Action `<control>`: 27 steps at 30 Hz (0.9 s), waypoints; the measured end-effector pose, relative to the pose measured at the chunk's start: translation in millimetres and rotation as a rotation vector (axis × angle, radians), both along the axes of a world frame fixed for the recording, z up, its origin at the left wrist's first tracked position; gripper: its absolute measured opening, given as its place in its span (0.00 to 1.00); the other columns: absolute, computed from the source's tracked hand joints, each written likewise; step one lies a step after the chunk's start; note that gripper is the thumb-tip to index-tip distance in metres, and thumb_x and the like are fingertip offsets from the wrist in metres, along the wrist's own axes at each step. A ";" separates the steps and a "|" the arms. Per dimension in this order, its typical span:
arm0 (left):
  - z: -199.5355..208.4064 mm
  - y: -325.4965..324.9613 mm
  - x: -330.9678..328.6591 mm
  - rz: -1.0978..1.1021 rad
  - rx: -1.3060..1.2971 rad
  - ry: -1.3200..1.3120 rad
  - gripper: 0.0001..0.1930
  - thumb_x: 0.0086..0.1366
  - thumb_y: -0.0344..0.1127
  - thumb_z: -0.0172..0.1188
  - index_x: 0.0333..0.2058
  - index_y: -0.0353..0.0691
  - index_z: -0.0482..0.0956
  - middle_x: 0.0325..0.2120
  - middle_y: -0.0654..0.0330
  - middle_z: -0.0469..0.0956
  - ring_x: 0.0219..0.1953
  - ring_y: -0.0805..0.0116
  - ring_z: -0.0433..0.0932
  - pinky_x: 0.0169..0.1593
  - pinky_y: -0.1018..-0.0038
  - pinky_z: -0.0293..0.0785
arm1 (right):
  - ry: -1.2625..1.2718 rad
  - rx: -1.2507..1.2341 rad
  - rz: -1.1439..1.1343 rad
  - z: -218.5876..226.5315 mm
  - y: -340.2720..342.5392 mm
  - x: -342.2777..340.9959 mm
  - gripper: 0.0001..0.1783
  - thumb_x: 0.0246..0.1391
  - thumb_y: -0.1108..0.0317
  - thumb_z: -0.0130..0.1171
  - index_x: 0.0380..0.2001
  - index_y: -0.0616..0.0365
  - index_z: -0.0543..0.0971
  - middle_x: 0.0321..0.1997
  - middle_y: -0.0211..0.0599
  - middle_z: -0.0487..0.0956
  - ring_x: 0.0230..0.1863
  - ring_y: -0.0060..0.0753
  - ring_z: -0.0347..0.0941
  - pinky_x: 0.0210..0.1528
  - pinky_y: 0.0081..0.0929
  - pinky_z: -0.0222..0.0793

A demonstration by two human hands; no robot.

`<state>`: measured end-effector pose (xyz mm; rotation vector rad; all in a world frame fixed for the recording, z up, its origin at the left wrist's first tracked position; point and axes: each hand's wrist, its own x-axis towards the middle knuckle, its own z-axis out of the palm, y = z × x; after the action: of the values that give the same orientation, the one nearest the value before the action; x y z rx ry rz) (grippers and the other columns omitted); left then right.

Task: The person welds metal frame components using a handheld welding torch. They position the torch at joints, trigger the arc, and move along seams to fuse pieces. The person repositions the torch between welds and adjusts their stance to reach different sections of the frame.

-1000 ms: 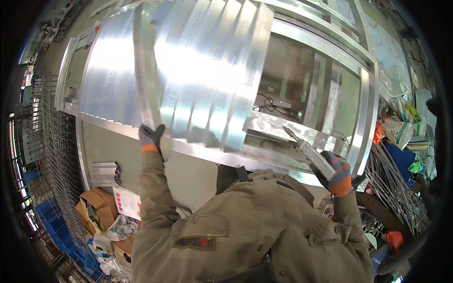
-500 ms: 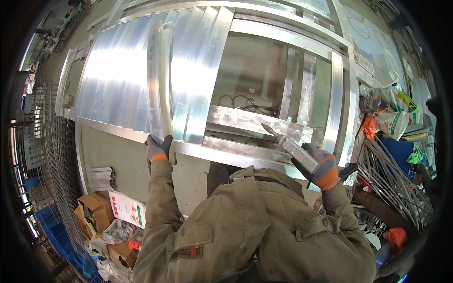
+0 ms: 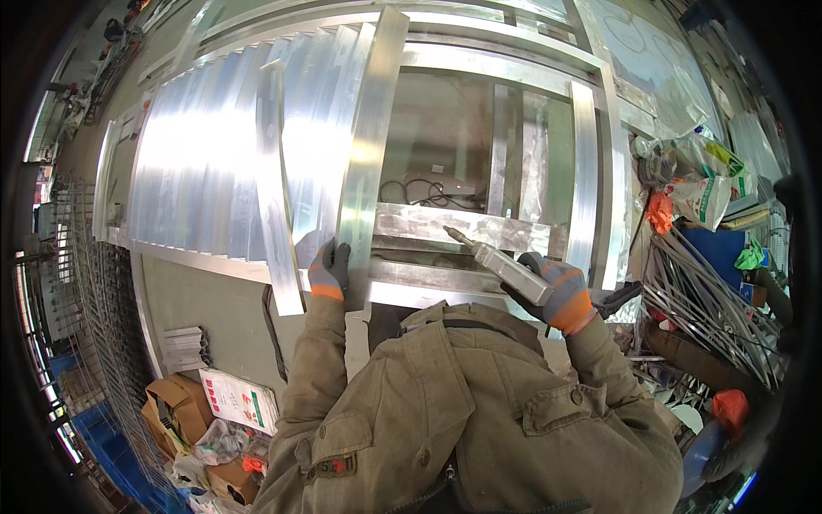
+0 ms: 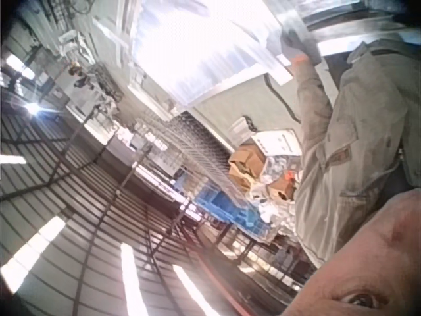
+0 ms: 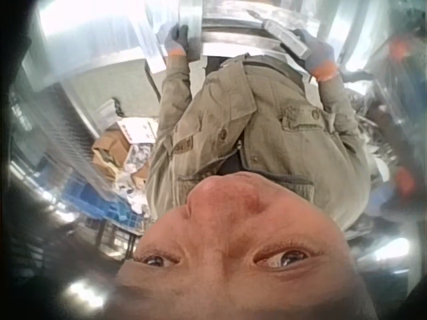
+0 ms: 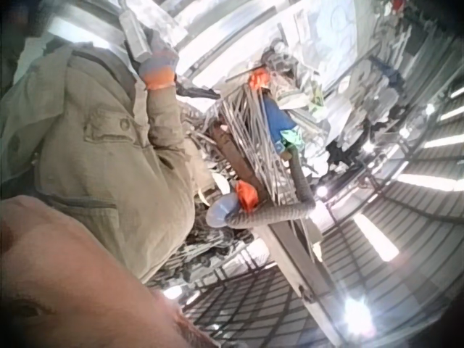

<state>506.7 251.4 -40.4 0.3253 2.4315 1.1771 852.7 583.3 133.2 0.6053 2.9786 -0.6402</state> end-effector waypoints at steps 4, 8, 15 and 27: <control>-27.6 30.5 -13.5 -0.025 0.001 -0.032 0.30 0.76 0.50 0.70 0.65 0.32 0.85 0.55 0.44 0.90 0.56 0.55 0.89 0.63 0.63 0.81 | 0.007 -0.032 0.019 -11.4 1.9 2.1 0.22 0.60 0.51 0.77 0.50 0.51 0.85 0.31 0.43 0.86 0.33 0.55 0.86 0.36 0.48 0.81; -44.7 45.0 -22.3 -0.022 0.030 -0.119 0.32 0.76 0.51 0.69 0.65 0.27 0.84 0.57 0.42 0.89 0.60 0.52 0.88 0.67 0.63 0.79 | -0.051 -0.066 -0.011 -18.1 4.1 -1.0 0.24 0.59 0.51 0.78 0.51 0.51 0.85 0.33 0.43 0.87 0.35 0.55 0.86 0.38 0.48 0.82; -49.2 58.2 -29.3 -0.048 0.012 -0.095 0.31 0.77 0.50 0.69 0.63 0.26 0.85 0.56 0.41 0.90 0.59 0.53 0.88 0.66 0.64 0.80 | -0.084 -0.094 -0.022 -19.8 6.2 -8.1 0.25 0.59 0.52 0.77 0.53 0.51 0.84 0.35 0.44 0.88 0.36 0.56 0.87 0.39 0.48 0.82; -50.1 65.2 -36.8 -0.065 0.061 -0.098 0.29 0.77 0.48 0.69 0.62 0.25 0.86 0.53 0.44 0.91 0.55 0.55 0.89 0.62 0.63 0.81 | -0.160 -0.023 0.006 -22.8 8.0 -11.4 0.31 0.60 0.50 0.77 0.60 0.54 0.82 0.35 0.44 0.88 0.36 0.52 0.88 0.39 0.48 0.83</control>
<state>469.9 316.6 -90.5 0.3536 2.2878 1.2124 841.3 591.3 110.4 0.6150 2.8200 -0.5950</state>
